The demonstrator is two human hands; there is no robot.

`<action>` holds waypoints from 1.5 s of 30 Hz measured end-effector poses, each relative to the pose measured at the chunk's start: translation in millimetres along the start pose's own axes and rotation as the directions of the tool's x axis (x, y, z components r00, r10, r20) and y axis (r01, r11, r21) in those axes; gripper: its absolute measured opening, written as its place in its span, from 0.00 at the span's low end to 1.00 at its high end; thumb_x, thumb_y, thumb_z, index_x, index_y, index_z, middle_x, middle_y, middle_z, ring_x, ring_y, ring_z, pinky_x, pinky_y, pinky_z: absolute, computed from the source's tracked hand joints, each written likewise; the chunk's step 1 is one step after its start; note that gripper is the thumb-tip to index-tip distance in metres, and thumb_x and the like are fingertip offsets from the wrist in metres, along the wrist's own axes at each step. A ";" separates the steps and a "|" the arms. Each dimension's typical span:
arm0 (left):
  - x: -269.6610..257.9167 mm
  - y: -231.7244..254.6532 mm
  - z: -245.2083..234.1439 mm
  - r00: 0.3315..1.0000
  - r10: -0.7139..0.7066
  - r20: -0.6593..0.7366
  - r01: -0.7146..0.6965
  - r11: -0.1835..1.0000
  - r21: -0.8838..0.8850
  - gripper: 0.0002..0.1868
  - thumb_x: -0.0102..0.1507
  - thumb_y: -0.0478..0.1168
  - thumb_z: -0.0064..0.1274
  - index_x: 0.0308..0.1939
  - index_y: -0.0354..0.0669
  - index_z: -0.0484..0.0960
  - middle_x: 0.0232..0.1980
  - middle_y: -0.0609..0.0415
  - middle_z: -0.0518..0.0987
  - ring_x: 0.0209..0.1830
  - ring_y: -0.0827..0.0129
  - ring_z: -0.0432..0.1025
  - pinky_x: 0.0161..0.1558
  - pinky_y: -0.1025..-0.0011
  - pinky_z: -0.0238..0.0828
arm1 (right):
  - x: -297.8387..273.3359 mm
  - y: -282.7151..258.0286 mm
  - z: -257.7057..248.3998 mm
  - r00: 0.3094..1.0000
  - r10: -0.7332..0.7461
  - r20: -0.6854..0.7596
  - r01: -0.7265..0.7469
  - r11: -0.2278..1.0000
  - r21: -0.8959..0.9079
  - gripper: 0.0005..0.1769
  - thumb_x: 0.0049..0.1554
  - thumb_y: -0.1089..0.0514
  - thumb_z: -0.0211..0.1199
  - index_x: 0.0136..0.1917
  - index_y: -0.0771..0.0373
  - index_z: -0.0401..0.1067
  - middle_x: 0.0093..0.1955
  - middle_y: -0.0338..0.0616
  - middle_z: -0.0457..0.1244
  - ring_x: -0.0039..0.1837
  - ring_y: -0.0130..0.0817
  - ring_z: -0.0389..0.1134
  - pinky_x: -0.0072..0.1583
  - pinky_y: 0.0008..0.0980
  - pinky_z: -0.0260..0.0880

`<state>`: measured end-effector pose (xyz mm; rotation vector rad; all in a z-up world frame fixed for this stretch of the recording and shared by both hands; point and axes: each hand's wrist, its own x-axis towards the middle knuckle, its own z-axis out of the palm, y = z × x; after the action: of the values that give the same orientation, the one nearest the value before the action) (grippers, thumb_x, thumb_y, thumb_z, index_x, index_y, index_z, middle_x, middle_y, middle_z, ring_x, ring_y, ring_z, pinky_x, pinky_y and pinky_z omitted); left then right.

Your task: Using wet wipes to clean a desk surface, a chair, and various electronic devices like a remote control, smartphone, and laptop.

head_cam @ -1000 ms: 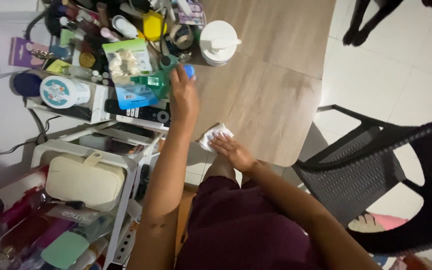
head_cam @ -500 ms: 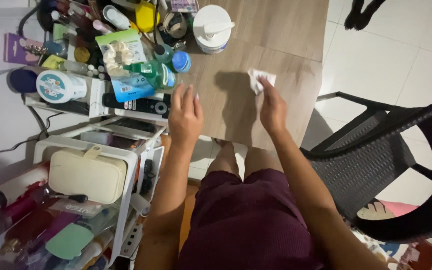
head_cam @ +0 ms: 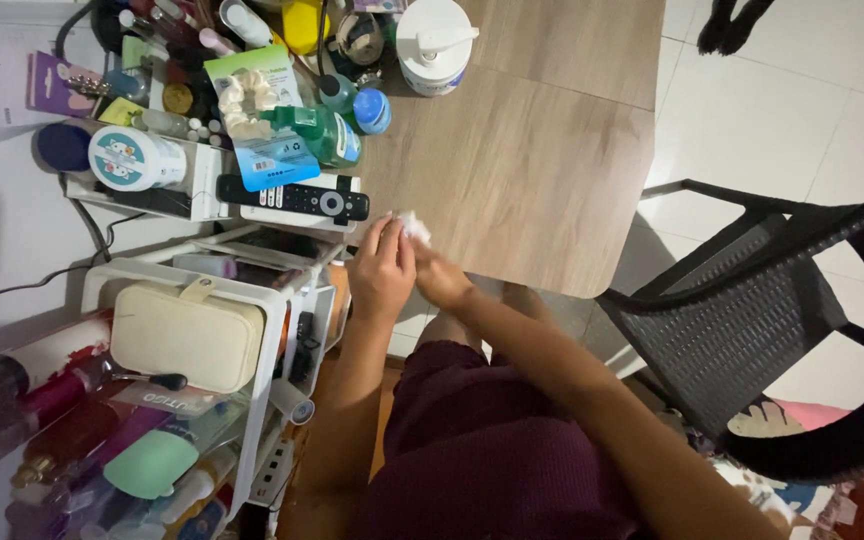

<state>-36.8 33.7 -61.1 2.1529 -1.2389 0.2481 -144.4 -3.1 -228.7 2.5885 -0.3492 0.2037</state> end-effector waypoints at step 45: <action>-66.4 41.9 182.0 0.994 -0.039 0.102 0.077 0.911 -0.405 0.24 0.54 0.22 0.51 0.54 0.35 0.75 0.53 0.35 0.74 0.58 0.43 0.65 0.63 0.56 0.55 | -45.0 164.5 -100.0 0.614 0.676 0.408 -0.453 -0.122 0.883 0.15 0.54 0.73 0.51 0.49 0.62 0.75 0.48 0.49 0.67 0.58 0.47 0.67 0.60 0.42 0.65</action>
<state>-133.6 -44.6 -215.3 1.8461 -1.1550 -0.1306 -242.0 -79.8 -74.9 3.2490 -1.9137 1.4651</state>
